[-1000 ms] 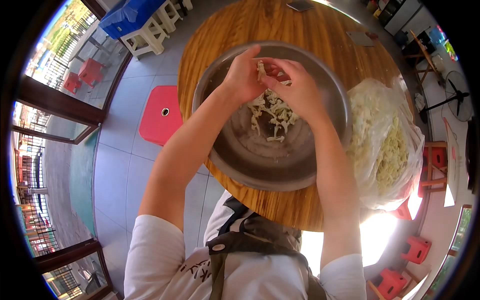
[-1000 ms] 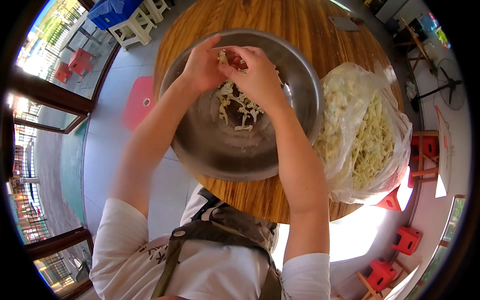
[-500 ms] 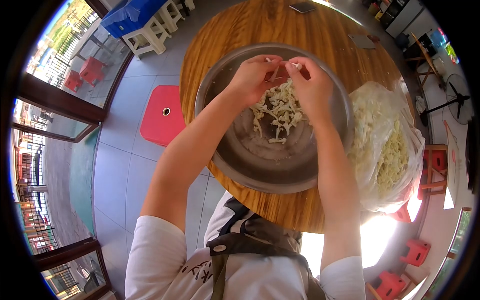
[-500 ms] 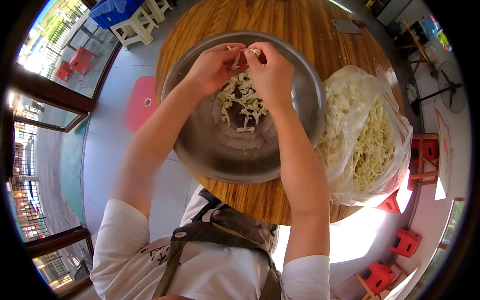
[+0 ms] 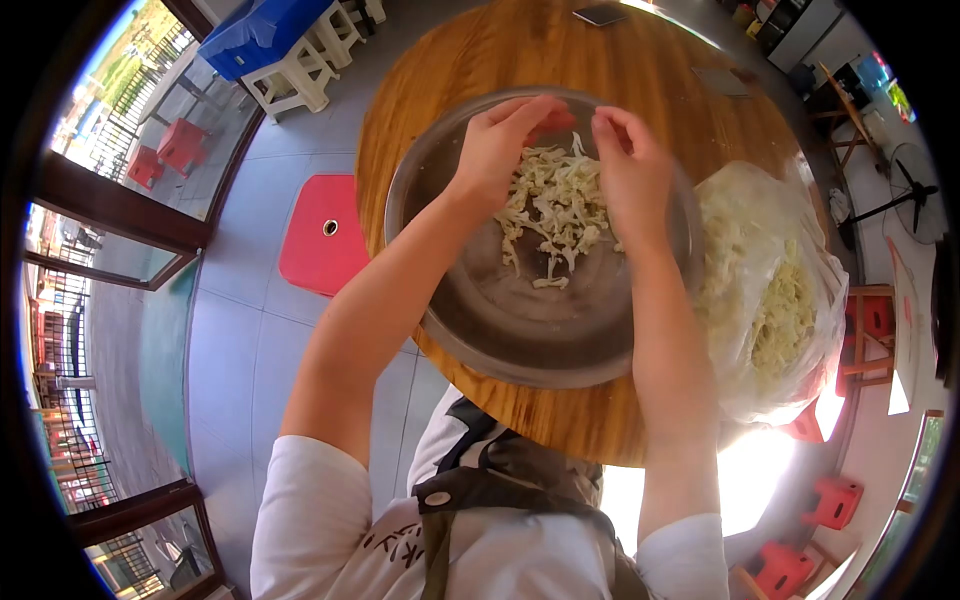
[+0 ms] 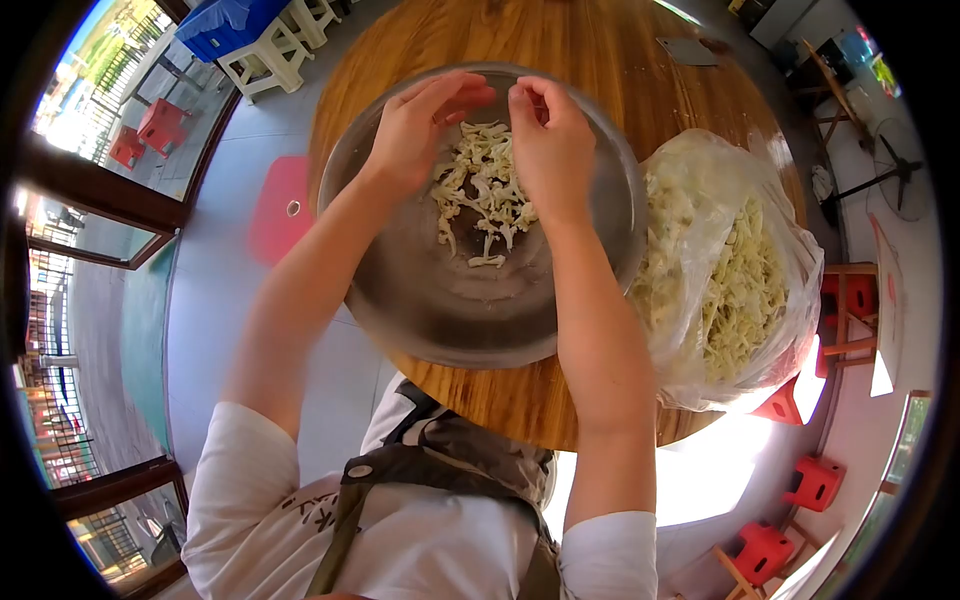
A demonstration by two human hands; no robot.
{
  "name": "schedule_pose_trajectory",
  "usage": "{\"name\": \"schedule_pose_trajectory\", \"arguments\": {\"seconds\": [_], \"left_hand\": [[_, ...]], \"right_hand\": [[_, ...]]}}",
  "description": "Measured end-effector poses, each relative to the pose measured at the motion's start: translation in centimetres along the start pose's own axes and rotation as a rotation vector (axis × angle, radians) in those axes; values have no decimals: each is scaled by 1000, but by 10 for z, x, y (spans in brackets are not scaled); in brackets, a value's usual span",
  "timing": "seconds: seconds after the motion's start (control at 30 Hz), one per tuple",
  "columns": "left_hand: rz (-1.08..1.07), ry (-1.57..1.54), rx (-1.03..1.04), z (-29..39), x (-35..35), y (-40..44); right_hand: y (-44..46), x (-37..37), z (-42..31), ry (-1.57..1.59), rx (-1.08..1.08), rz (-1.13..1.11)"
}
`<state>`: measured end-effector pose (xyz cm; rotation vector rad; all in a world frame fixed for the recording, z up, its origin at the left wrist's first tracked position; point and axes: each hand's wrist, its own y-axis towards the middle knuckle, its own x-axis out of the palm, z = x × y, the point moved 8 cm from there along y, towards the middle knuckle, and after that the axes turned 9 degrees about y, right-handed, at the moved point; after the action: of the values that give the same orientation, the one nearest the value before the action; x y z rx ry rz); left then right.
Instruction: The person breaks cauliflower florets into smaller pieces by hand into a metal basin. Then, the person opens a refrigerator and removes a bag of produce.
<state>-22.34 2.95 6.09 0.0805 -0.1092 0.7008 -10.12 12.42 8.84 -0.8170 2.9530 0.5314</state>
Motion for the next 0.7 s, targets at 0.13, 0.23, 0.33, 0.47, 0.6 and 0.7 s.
{"name": "schedule_pose_trajectory", "arguments": {"seconds": [0.13, 0.23, 0.33, 0.47, 0.6, 0.7], "left_hand": [[81, -26, -14, 0, -5, -2], [160, 20, 73, 4, -7, -3], [237, 126, 261, 21, -7, -9], [207, 189, 417, 43, 17, -16], [115, 518, 653, 80, 78, -28], [-176, 654, 863, 119, 170, -65]], "right_hand": [[0, 2, 2, -93, -19, -30], [-1, 11, 12, -130, -42, -112], [-6, 22, 23, -273, -10, -230], [-15, 35, 35, -333, 75, -361], [-25, 44, 32, -52, -98, -403], [-40, 57, 28, -295, -3, -620]]}}
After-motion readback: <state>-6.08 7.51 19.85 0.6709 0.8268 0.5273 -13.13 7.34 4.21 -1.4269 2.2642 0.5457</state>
